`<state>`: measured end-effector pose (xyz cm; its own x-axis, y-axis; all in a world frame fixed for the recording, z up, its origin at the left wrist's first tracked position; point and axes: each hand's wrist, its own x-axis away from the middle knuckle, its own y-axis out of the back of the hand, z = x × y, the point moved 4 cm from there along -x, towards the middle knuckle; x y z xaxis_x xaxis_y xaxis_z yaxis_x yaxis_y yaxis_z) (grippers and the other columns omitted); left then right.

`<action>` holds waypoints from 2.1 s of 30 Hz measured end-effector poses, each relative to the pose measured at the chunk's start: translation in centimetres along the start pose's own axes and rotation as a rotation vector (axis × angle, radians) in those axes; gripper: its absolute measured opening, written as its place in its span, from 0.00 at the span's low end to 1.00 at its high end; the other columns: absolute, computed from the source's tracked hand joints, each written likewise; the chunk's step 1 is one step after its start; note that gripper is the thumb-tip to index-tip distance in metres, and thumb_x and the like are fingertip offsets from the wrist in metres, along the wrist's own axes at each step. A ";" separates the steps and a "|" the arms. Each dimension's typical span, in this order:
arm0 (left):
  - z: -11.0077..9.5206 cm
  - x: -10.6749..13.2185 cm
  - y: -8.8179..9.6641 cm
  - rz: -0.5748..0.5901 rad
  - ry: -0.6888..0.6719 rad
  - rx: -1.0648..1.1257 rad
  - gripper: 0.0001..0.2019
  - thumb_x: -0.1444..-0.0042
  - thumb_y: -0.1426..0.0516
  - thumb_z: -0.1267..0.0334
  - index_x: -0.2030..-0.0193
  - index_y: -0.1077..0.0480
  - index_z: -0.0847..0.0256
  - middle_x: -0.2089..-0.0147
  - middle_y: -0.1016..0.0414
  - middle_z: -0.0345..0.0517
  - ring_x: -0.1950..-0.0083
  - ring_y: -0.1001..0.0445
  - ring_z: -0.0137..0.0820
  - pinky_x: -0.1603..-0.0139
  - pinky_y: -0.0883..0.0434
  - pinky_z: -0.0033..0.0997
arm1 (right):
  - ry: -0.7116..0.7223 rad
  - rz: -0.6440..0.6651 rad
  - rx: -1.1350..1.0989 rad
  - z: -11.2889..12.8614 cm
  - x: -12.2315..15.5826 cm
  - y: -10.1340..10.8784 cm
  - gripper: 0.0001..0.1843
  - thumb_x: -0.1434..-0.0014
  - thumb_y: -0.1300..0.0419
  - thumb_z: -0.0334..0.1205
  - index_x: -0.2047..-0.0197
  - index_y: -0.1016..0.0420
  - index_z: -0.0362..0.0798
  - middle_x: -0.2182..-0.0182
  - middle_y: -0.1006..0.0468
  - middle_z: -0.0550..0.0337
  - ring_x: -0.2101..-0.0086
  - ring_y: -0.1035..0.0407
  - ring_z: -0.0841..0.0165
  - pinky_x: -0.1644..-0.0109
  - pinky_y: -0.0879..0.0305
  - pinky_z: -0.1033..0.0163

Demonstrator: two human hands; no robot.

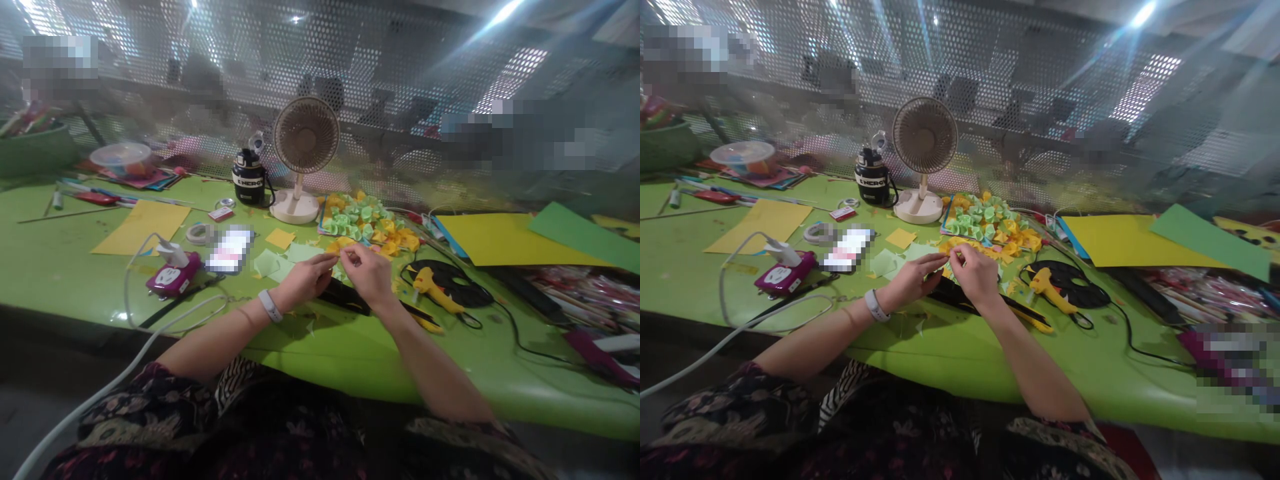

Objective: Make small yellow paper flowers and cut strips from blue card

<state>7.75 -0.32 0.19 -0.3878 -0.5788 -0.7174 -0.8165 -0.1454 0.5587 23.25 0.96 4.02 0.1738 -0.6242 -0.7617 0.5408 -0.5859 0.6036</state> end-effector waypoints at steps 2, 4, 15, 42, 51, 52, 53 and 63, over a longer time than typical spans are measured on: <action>0.0 0.0 0.0 -0.003 -0.004 -0.013 0.19 0.36 0.47 0.70 0.40 0.27 0.65 0.41 0.23 0.59 0.46 0.19 0.40 0.44 0.21 0.40 | -0.009 0.016 -0.002 -0.1 0.0 -0.1 0.10 0.36 0.42 0.42 0.68 0.23 0.50 0.76 0.19 0.59 0.74 0.25 0.66 0.69 0.37 0.64; -0.1 0.0 -0.1 -0.004 -0.007 -0.024 0.19 0.36 0.47 0.70 0.40 0.27 0.64 0.41 0.23 0.58 0.46 0.19 0.39 0.44 0.21 0.39 | -0.021 0.035 -0.001 -0.2 0.0 -0.1 0.10 0.36 0.42 0.42 0.68 0.23 0.50 0.76 0.19 0.60 0.74 0.25 0.66 0.68 0.37 0.64; 0.1 0.0 -0.1 0.045 0.020 -0.014 0.20 0.36 0.47 0.70 0.38 0.29 0.64 0.39 0.25 0.59 0.45 0.20 0.40 0.43 0.22 0.42 | -0.018 0.042 0.004 0.0 0.0 -0.2 0.12 0.36 0.44 0.43 0.68 0.23 0.50 0.76 0.19 0.60 0.74 0.25 0.67 0.68 0.38 0.65; 0.0 0.0 -0.1 0.064 -0.005 -0.057 0.19 0.35 0.48 0.70 0.39 0.29 0.64 0.39 0.25 0.59 0.46 0.19 0.39 0.44 0.21 0.41 | -0.001 0.066 0.029 -0.1 -0.2 -0.1 0.11 0.37 0.43 0.44 0.66 0.22 0.50 0.77 0.20 0.61 0.77 0.28 0.68 0.69 0.38 0.64; -0.2 -0.1 0.1 0.067 -0.002 -0.030 0.20 0.35 0.49 0.70 0.38 0.30 0.64 0.38 0.25 0.59 0.45 0.19 0.40 0.45 0.21 0.40 | 0.017 0.039 0.027 0.4 -0.3 0.8 0.14 0.39 0.43 0.48 0.58 0.23 0.47 0.78 0.22 0.62 0.80 0.32 0.69 0.71 0.38 0.64; -0.2 -0.1 0.1 0.068 0.001 -0.034 0.20 0.35 0.49 0.70 0.38 0.30 0.64 0.38 0.25 0.59 0.46 0.19 0.40 0.45 0.21 0.40 | 0.032 0.028 0.051 0.4 -0.3 0.7 0.14 0.39 0.43 0.47 0.57 0.23 0.47 0.78 0.22 0.61 0.79 0.32 0.69 0.70 0.38 0.64; -0.2 0.0 0.1 0.071 0.005 -0.041 0.20 0.35 0.49 0.69 0.38 0.30 0.64 0.39 0.25 0.59 0.46 0.19 0.40 0.45 0.21 0.41 | 0.048 0.022 0.073 0.3 -0.3 0.7 0.14 0.39 0.43 0.45 0.56 0.23 0.47 0.77 0.21 0.61 0.79 0.31 0.68 0.69 0.38 0.63; -0.4 -0.1 0.0 0.099 -0.003 -0.106 0.20 0.35 0.49 0.70 0.38 0.31 0.64 0.38 0.25 0.60 0.46 0.19 0.40 0.44 0.21 0.42 | 0.153 0.058 0.187 0.0 -0.4 0.3 0.12 0.35 0.46 0.40 0.60 0.21 0.48 0.74 0.18 0.58 0.73 0.26 0.67 0.69 0.42 0.63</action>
<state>7.94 -0.59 0.38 -0.4655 -0.5924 -0.6575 -0.7243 -0.1719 0.6677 23.33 1.00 4.54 0.3301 -0.5822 -0.7430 0.3668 -0.6461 0.6693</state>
